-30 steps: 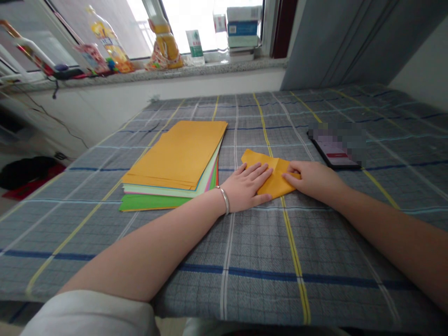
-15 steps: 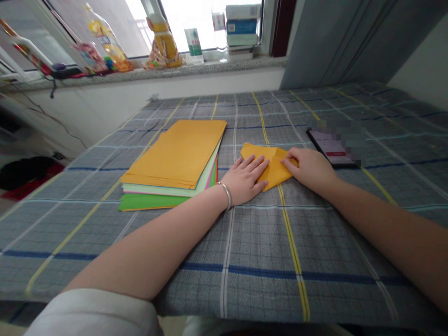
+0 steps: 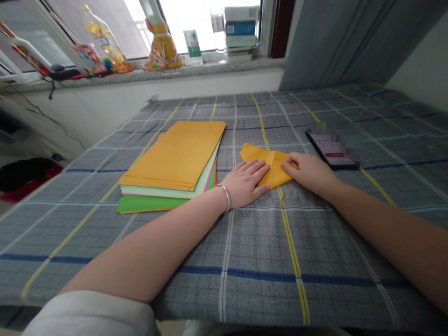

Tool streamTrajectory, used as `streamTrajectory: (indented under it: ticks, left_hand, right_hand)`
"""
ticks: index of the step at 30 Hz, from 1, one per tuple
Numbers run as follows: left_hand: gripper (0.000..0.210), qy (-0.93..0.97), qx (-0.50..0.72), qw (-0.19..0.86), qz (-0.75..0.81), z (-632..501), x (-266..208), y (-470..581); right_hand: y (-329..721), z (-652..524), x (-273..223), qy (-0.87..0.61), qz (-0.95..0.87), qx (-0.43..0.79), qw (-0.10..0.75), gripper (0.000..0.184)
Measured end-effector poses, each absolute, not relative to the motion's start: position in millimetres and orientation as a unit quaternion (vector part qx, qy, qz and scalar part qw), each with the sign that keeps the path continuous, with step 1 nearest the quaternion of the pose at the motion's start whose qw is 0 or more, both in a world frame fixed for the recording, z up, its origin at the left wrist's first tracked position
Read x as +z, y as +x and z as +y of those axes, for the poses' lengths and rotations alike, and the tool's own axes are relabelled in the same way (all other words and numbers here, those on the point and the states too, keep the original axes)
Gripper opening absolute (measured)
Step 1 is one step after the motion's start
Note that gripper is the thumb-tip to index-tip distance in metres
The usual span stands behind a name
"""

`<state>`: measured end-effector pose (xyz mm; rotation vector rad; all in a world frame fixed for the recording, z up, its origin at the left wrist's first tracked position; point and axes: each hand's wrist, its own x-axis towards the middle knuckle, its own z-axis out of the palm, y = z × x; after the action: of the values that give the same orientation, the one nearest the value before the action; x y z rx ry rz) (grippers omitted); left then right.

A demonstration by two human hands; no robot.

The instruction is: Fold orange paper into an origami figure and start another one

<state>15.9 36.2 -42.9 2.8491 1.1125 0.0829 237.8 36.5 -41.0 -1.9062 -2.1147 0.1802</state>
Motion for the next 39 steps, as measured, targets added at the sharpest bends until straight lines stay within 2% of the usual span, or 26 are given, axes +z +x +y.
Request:
streamTrajectory:
  ticks: [23, 39]
  left_hand:
    - [0.054, 0.929, -0.003, -0.001, 0.369, 35, -39, 22]
    - [0.054, 0.925, 0.05, -0.084, 0.367, 39, -45, 37]
  right_hand:
    - [236, 40, -45, -0.667, -0.735, 0.037, 0.117, 0.023]
    - [232, 40, -43, -0.675, -0.732, 0.023, 0.087, 0.027]
